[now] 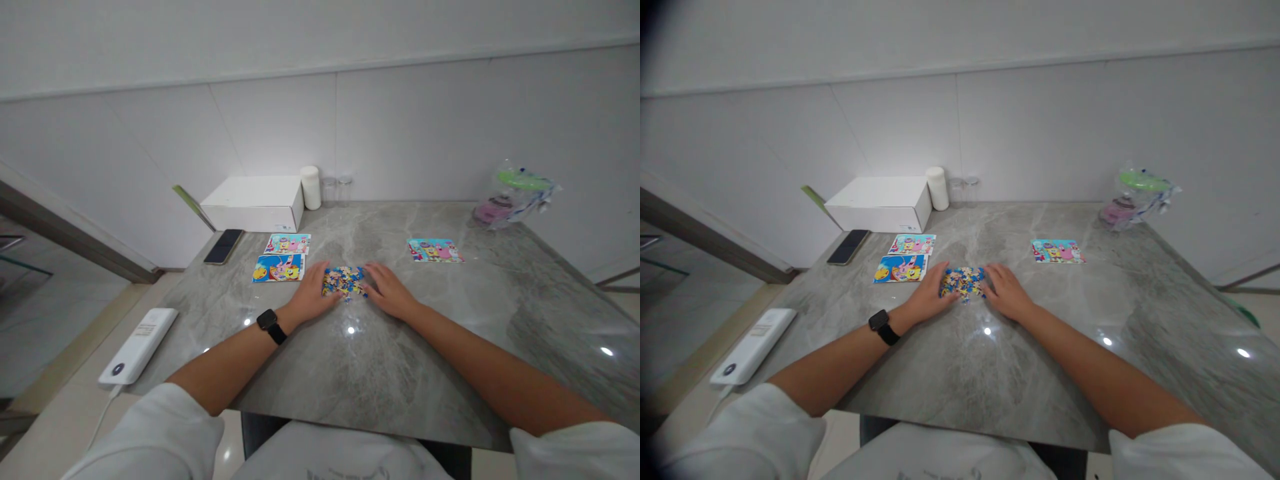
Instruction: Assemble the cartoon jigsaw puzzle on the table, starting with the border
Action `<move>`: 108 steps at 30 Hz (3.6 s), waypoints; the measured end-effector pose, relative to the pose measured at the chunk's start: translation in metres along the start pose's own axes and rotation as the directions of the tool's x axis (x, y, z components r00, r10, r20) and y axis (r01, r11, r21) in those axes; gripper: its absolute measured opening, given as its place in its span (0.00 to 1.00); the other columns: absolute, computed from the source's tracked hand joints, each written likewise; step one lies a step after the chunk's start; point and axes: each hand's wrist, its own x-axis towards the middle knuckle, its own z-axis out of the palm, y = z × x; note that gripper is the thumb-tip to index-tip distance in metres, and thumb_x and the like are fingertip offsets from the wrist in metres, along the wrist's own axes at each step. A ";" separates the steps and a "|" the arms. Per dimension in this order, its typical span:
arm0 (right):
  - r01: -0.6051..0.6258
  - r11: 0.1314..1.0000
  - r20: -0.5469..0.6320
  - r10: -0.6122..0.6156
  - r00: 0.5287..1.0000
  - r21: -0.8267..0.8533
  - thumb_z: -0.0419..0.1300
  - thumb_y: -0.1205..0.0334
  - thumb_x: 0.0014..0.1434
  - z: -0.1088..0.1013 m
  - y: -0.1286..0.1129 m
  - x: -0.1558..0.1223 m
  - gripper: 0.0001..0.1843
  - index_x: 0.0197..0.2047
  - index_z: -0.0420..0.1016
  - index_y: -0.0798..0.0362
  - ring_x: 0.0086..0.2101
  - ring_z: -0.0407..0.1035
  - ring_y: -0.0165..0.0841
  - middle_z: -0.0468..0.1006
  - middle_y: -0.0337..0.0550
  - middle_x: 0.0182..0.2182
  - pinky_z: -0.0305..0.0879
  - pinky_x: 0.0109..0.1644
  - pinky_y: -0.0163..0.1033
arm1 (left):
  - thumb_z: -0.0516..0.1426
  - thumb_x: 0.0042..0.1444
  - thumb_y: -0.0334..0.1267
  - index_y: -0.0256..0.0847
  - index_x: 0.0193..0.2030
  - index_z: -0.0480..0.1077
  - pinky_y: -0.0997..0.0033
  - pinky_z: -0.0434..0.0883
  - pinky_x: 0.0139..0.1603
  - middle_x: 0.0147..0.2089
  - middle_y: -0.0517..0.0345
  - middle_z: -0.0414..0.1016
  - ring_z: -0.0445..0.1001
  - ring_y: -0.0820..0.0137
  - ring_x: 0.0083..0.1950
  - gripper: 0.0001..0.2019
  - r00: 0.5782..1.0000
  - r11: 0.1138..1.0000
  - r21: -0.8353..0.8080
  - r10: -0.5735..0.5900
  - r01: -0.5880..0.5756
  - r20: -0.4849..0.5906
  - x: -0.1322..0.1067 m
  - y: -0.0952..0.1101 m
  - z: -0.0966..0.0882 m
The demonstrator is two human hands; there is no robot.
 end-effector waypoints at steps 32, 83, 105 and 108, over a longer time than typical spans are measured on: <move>0.111 0.992 0.115 -0.104 0.988 -0.055 0.57 0.57 0.71 -0.012 -0.022 -0.004 0.25 0.68 0.75 0.51 0.67 0.66 0.48 0.72 0.55 0.68 0.59 0.74 0.61 | 0.53 0.63 0.26 0.44 0.73 0.62 0.47 0.73 0.67 0.55 0.50 0.82 0.79 0.59 0.57 0.31 0.998 0.997 -0.053 -0.063 0.064 0.010 -0.010 -0.012 -0.014; -0.204 0.941 -0.067 0.230 0.971 0.270 0.56 0.58 0.69 -0.025 0.013 -0.001 0.22 0.64 0.71 0.47 0.56 0.75 0.44 0.80 0.52 0.55 0.71 0.64 0.57 | 0.55 0.69 0.46 0.46 0.67 0.72 0.35 0.53 0.75 0.73 0.45 0.68 0.62 0.48 0.74 0.22 0.990 0.947 0.305 0.061 -0.098 0.128 0.169 -0.051 0.037; -0.148 0.945 -0.078 0.178 0.981 0.291 0.59 0.67 0.65 -0.020 0.017 0.007 0.18 0.57 0.77 0.50 0.53 0.73 0.41 0.78 0.51 0.52 0.69 0.62 0.52 | 0.51 0.68 0.63 0.46 0.74 0.65 0.31 0.51 0.74 0.78 0.39 0.59 0.57 0.38 0.77 0.35 0.994 0.836 0.549 -0.069 0.010 0.088 0.176 -0.056 0.034; -0.154 0.946 -0.063 0.179 0.982 0.286 0.59 0.68 0.65 -0.021 0.018 0.007 0.17 0.56 0.78 0.50 0.53 0.73 0.40 0.78 0.51 0.51 0.69 0.62 0.50 | 0.50 0.68 0.65 0.48 0.72 0.67 0.39 0.56 0.73 0.75 0.41 0.65 0.62 0.45 0.74 0.34 0.991 0.833 0.554 -0.063 -0.014 0.119 0.176 -0.055 0.034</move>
